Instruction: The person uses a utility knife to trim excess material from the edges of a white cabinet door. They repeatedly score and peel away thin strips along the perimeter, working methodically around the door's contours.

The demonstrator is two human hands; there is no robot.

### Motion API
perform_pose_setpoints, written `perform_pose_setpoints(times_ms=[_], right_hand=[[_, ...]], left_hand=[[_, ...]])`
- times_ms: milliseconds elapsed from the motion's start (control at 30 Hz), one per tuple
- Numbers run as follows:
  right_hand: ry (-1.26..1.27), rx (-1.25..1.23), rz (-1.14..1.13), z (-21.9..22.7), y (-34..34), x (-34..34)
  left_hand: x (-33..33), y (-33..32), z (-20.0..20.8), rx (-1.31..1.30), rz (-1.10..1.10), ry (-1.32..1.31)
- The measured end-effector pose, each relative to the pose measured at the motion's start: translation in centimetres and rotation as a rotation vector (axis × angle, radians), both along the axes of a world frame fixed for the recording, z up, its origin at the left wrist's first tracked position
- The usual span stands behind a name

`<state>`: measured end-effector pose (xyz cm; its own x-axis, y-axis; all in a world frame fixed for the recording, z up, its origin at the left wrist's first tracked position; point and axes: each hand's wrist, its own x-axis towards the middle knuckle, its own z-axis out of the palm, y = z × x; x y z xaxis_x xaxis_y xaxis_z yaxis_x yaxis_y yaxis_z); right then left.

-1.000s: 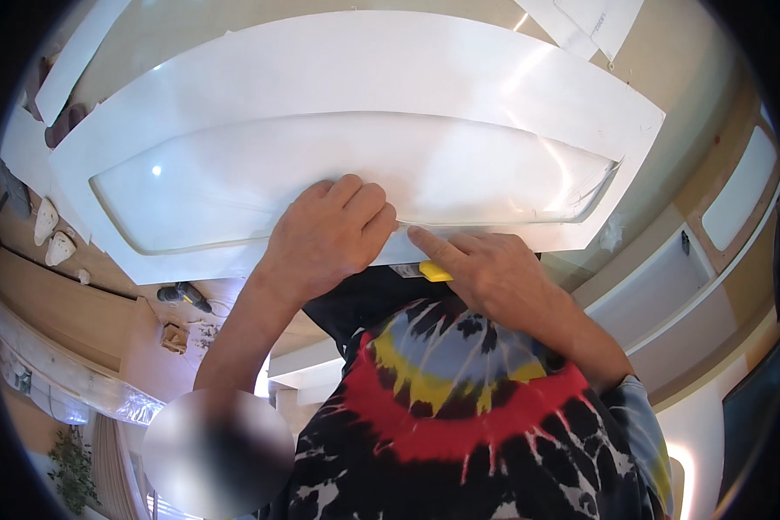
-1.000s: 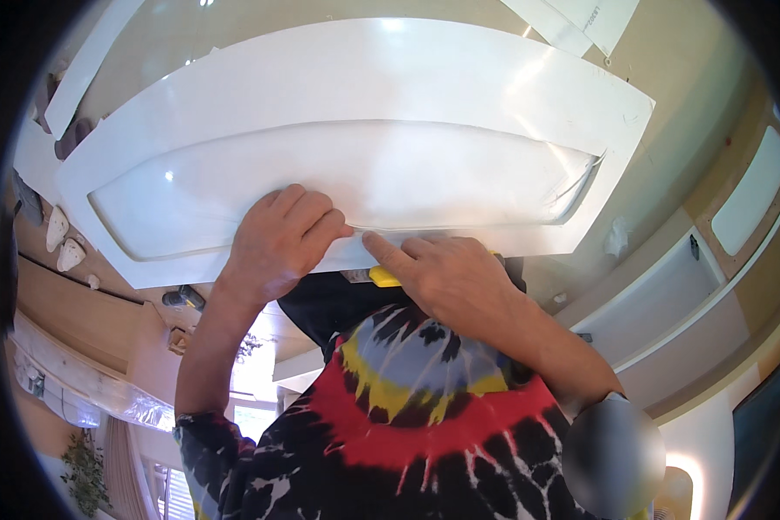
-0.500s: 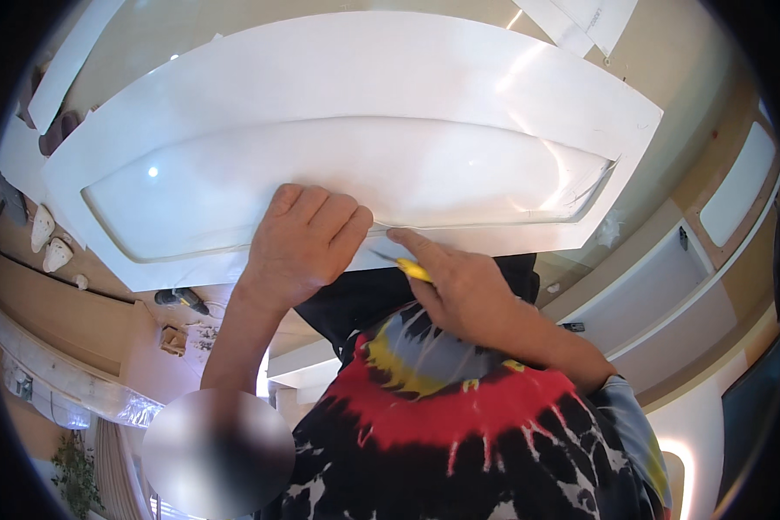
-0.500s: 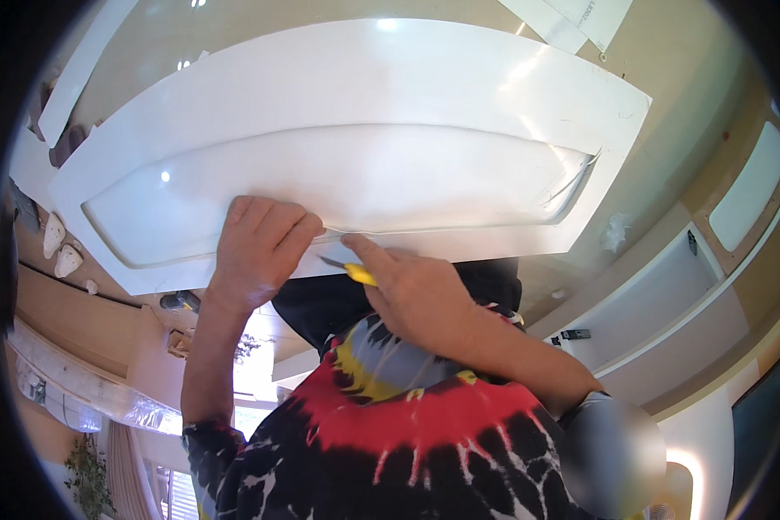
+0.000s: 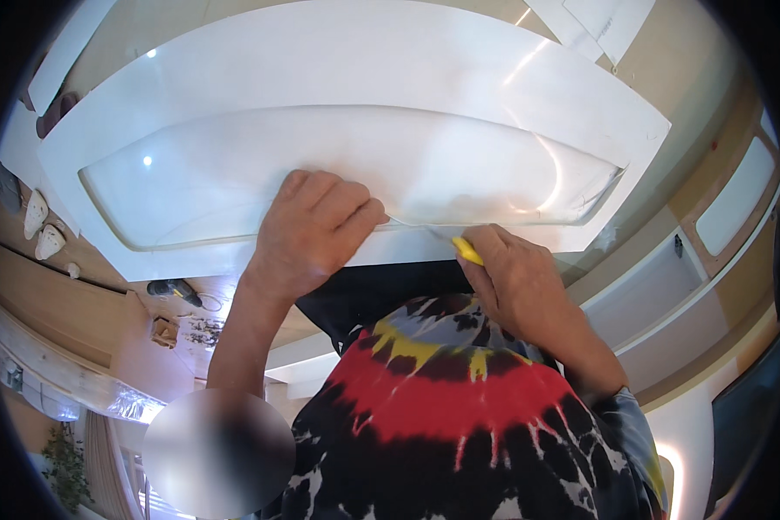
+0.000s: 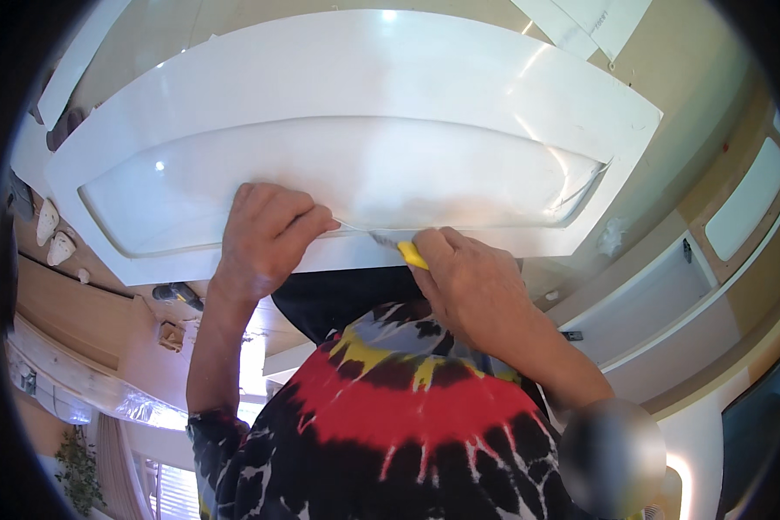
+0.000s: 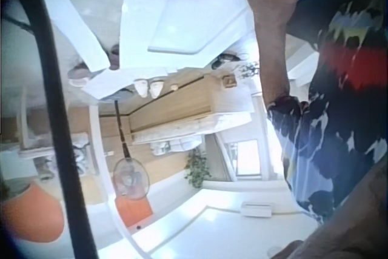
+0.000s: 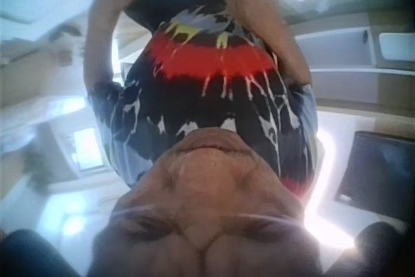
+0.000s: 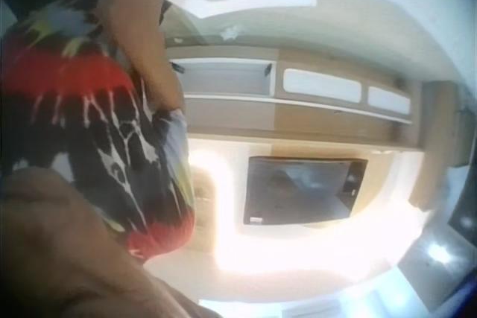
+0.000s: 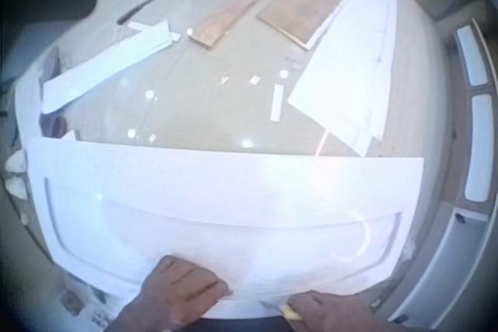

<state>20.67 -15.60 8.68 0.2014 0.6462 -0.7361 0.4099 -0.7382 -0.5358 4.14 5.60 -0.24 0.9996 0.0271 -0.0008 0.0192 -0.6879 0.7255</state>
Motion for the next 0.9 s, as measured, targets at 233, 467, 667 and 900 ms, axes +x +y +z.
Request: perform_pose_setpoints(times_ms=[233,467,667,900], right_hand=[[-0.130,-0.017,0.193,0.3,1.8,-1.1],[-0.054,-0.119,0.270,-0.1,3.3,-1.4],[-0.045,-0.141,0.331,0.1,3.4,-0.5],[0.016,-0.169,0.344,0.1,3.6,-0.1]], left_hand=[[-0.3,-0.7,0.0,0.054,0.080,-0.018],[-0.4,-0.7,-0.2,0.029,0.098,0.019],[-0.4,-0.9,-0.4,0.011,0.127,0.017],[-0.2,-0.7,-0.4,0.030,0.112,0.019]])
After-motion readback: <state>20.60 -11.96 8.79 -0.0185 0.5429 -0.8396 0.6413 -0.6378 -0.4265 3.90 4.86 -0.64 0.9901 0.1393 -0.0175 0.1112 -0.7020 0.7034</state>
